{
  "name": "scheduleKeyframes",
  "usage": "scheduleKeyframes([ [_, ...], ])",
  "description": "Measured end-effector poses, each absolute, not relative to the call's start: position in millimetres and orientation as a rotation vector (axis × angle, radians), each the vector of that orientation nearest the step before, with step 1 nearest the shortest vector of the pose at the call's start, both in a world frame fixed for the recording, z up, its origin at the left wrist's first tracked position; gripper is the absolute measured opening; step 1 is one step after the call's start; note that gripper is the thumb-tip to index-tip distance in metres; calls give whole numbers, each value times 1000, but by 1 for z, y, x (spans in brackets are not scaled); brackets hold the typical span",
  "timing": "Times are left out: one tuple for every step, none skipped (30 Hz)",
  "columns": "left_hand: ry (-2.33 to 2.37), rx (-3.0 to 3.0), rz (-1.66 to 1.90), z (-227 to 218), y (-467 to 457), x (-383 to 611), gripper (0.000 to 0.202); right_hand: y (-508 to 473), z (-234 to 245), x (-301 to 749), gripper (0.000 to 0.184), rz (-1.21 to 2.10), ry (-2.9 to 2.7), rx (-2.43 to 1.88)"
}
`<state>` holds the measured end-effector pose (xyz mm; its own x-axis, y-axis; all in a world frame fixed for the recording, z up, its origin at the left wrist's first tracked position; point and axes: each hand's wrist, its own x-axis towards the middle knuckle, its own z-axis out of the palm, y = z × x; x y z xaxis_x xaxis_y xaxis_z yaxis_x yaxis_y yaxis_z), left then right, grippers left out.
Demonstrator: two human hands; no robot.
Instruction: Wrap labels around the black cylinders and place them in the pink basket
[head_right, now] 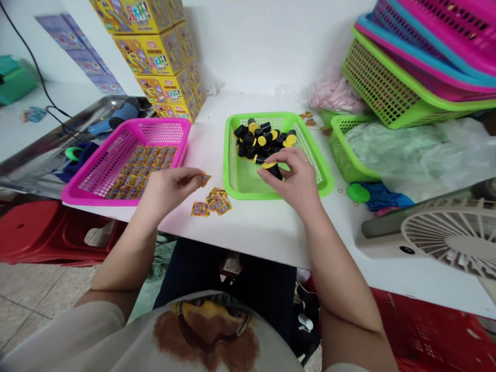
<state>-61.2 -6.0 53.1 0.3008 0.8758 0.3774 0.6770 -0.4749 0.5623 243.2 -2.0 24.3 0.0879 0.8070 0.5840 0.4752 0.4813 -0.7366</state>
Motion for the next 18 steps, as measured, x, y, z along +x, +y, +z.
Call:
scheduleKeyframes([
  [1313,2190,1028,61,-4,-60,22,-2,23,242,22,357,-1531,-1136],
  [1228,2111,1072,68,-2,-56,26,-2,21,240,24,369,-1515,-1124],
  [1154,2050,1097,73,2,-50,31,-2,20,239,25,391,-1509,-1116],
  [1092,2010,1107,75,7,-42,36,-3,20,237,26,421,-1507,-1115],
  [1043,1990,1112,75,13,-34,40,-4,19,235,27,452,-1501,-1120],
  [1003,1986,1118,73,19,-25,42,-4,19,234,28,478,-1488,-1129],
  [971,1994,1130,68,25,-16,42,-5,20,232,30,493,-1468,-1137],
  [941,2017,1138,61,31,-8,41,-5,20,231,33,491,-1441,-1145],
  [915,2052,1145,54,35,-2,39,-5,21,231,36,474,-1409,-1152],
  [888,2102,1150,45,38,3,38,-5,21,231,39,451,-1371,-1152],
  [859,2163,1149,37,40,6,37,-4,22,231,42,427,-1325,-1144],
  [826,2231,1138,29,40,7,36,-3,22,231,46,411,-1267,-1129],
  [792,2299,1122,22,39,7,35,-3,22,231,51,409,-1203,-1111],
  [761,2363,1106,16,38,6,35,-3,23,231,55,425,-1143,-1088],
  [738,2418,1092,12,37,5,36,-3,24,230,59,454,-1096,-1065],
  [724,2466,1072,9,36,4,36,-4,24,229,63,494,-1066,-1045],
  [719,2501,1056,6,35,3,36,-6,25,227,66,539,-1052,-1030],
  [713,2525,1050,5,35,2,35,-8,26,225,67,586,-1051,-1018],
])
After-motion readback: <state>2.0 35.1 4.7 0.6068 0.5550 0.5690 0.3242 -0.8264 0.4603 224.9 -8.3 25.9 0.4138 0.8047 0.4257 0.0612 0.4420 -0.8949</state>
